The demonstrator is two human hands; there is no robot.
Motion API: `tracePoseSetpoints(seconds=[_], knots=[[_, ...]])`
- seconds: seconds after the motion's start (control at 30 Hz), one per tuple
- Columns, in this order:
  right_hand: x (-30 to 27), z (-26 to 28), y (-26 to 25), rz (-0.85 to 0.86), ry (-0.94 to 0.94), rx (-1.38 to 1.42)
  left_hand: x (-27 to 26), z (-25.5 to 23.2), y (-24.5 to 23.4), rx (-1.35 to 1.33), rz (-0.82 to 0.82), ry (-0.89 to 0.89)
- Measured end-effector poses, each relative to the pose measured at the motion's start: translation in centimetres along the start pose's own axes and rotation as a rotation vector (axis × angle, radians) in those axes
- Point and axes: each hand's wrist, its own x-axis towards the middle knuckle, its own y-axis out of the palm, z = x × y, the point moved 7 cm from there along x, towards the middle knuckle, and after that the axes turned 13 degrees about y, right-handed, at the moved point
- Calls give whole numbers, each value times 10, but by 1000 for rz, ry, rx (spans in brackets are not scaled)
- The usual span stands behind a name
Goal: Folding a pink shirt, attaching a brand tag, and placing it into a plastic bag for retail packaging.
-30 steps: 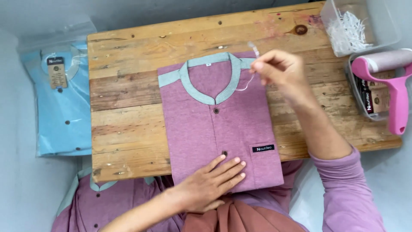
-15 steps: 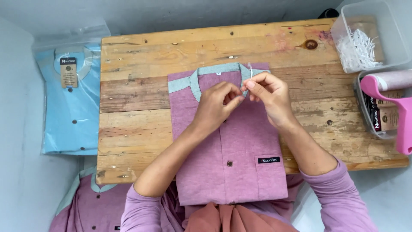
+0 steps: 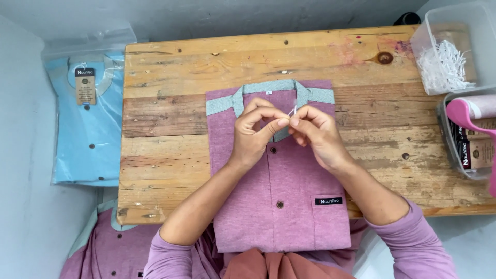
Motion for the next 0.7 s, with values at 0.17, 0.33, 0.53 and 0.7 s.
tracePoseSetpoints(seconds=[0.17,0.33,0.53,0.7], knots=[[1,43,-15,-127,-358,-317,1,-2,-1,1,32,26],[-28,72,24,144,-563,-223,-3,-7,4,82,104,83],[3,-7,0,253,60,107,-7,6,2,100,101,79],[11,-19,-11,256,141,167,-8,7,4,65,87,50]])
